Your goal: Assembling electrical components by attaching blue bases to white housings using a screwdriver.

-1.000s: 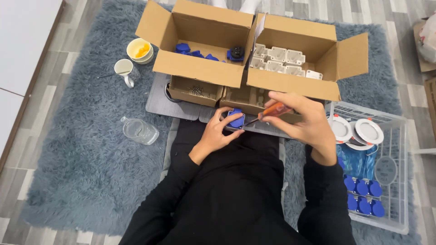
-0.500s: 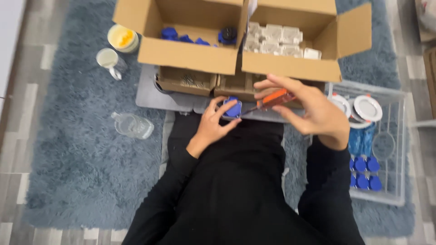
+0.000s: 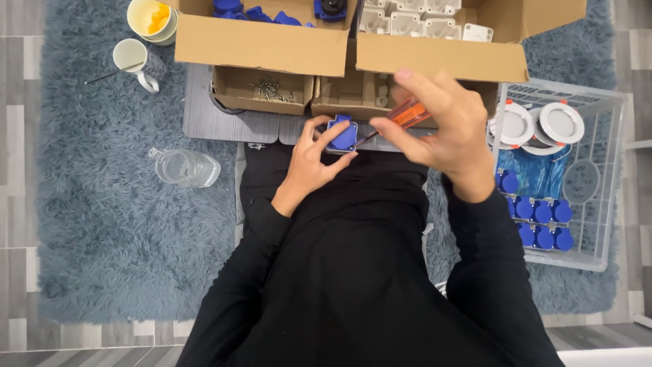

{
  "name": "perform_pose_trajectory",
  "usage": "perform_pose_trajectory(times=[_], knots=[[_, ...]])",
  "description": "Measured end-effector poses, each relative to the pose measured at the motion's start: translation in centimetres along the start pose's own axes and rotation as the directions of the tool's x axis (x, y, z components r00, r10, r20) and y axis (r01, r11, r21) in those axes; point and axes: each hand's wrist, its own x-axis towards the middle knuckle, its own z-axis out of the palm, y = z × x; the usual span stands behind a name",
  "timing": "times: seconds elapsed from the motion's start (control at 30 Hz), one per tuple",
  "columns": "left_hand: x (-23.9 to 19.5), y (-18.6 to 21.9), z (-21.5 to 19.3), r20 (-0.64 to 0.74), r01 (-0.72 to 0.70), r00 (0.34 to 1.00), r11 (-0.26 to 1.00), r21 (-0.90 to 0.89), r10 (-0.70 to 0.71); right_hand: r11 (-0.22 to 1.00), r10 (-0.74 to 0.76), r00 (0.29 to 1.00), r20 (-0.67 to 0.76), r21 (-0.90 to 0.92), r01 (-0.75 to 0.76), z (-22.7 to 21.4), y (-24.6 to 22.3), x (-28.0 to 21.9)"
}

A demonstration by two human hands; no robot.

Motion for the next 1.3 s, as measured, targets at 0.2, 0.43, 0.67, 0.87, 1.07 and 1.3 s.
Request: perform_pose_trajectory(times=[0.2,0.43,0.67,0.87,1.07,1.3], knots=[[0.2,-0.2,0.1,-0.015,-0.027,1.0,0.999,-0.017,0.027,0.829,-0.016,0.938,0.347,0.528,-0.181,-3.5,-0.2,0.9],[0.0,-0.1,0.0,-0.019,-0.032,0.999,0.999,-0.027,0.032,0.982,0.09,0.99,0.106,0.155,-0.106,-0.7,-1.5,-0.5],[0.1,-0.2,0.0,-0.013,-0.03,0.999,0.999,-0.025,0.03,0.991,0.091,0.994,0.057,0.094,-0.096,-0.1,-2.6,-0.9],[0.1,-0.4,0.1,-0.015,-0.015,1.0,1.0,-0.006,0.014,0.955,0.164,0.986,0.019,0.247,-0.163,-1.1,-3.5,-0.6],[-0.2,-0.7,0.5,-0.026,-0.017,1.0,1.0,-0.003,0.017,0.852,0.19,0.971,-0.145,0.515,-0.09,0.0,-2.6,-0.9],[-0.5,-2.4,1.5,-0.112,-0.031,0.993,1.0,0.006,0.031,0.941,0.052,0.923,-0.381,0.327,0.083,10.2,1.6,-0.1]])
